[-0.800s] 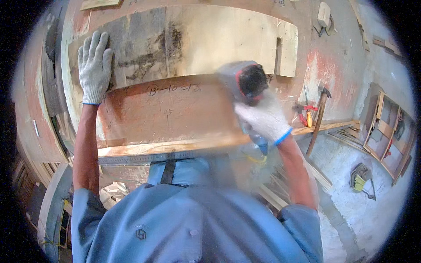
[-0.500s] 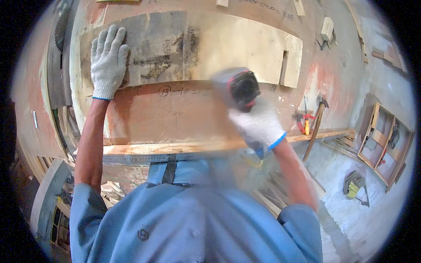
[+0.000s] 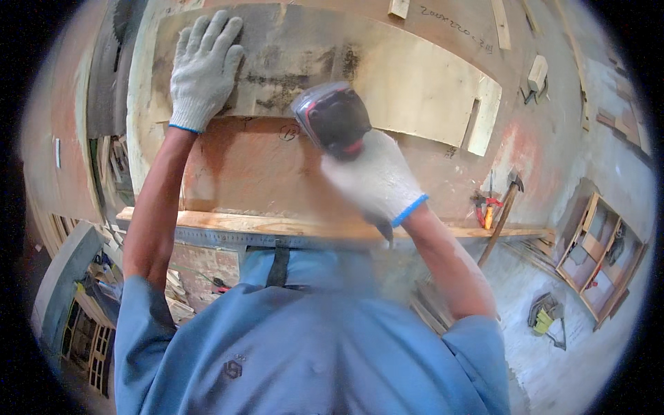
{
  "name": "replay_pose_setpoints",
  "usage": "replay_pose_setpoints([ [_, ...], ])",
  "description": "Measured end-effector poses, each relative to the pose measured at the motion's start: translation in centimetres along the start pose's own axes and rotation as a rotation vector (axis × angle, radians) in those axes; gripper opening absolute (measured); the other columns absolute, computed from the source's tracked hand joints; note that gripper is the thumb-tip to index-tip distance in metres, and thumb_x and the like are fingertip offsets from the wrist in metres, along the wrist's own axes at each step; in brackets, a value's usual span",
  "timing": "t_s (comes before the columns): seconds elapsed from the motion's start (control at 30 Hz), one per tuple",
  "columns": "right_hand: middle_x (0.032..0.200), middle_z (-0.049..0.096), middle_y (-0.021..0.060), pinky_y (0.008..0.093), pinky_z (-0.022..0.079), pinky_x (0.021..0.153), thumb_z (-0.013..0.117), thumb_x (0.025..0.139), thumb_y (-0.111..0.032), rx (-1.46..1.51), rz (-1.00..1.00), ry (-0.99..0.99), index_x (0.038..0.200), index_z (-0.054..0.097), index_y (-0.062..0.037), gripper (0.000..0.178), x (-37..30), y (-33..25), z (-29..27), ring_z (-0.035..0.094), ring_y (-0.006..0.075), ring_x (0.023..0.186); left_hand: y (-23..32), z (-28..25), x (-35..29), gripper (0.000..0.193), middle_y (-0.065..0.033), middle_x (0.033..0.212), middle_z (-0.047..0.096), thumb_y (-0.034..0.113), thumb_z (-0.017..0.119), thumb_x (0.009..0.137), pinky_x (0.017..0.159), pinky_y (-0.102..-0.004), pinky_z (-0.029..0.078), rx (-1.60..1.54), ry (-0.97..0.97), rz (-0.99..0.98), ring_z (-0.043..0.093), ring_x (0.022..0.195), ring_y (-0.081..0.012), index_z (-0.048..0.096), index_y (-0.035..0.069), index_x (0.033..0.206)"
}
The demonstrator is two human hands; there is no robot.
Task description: The person assembles wooden pieces on a workbench using a nail gun, hammer, and pliers. They position and fasten curved and straight wooden parts, then remove excess material and adjust components to fit together.
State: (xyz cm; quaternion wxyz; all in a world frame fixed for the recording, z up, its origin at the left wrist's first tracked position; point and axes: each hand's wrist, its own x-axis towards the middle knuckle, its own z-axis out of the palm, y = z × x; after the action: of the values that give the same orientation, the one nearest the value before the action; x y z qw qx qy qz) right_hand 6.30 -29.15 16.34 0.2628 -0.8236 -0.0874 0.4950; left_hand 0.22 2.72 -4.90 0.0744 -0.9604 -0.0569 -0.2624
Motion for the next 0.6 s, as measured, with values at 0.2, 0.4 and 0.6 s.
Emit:
replay_pose_setpoints([
  [0.2,0.064,0.058,0.0006,0.0282,0.048,0.048,0.067,0.093,-0.012,-0.004,-0.020,-0.002,0.095,0.064,-0.0024,0.010,-0.3,-1.2,-0.5,0.059,0.0090,0.054,-1.1,-2.4,0.7,0.049,-0.0157,0.153,0.056,0.038,0.057,0.105,0.123,-0.0475,0.034,-0.193,0.004,-0.256,0.051,0.142,-0.0351,0.057,0.016,0.149],
  [0.4,0.064,0.059,0.0005,0.0279,0.048,0.048,0.067,0.093,-0.011,0.212,0.084,-0.005,0.098,0.064,-0.0018,0.011,-1.9,2.9,-2.7,0.058,0.0093,0.052,-1.1,-8.6,-2.5,0.060,-0.0267,0.147,0.058,0.040,0.054,0.106,0.116,-0.0479,0.042,-0.460,-0.192,-0.872,0.056,0.135,-0.0413,0.053,0.000,0.150],
  [0.6,0.065,0.061,0.0031,0.0285,0.049,0.049,0.069,0.091,-0.009,0.229,0.115,0.060,0.103,0.064,-0.0006,0.015,-5.3,5.9,-5.5,0.061,0.0110,0.054,9.5,-10.1,-1.8,0.059,-0.0258,0.151,0.055,0.037,0.057,0.105,0.116,-0.0481,0.043,-0.331,-0.298,-0.664,0.053,0.140,-0.0401,0.051,-0.001,0.151],
])
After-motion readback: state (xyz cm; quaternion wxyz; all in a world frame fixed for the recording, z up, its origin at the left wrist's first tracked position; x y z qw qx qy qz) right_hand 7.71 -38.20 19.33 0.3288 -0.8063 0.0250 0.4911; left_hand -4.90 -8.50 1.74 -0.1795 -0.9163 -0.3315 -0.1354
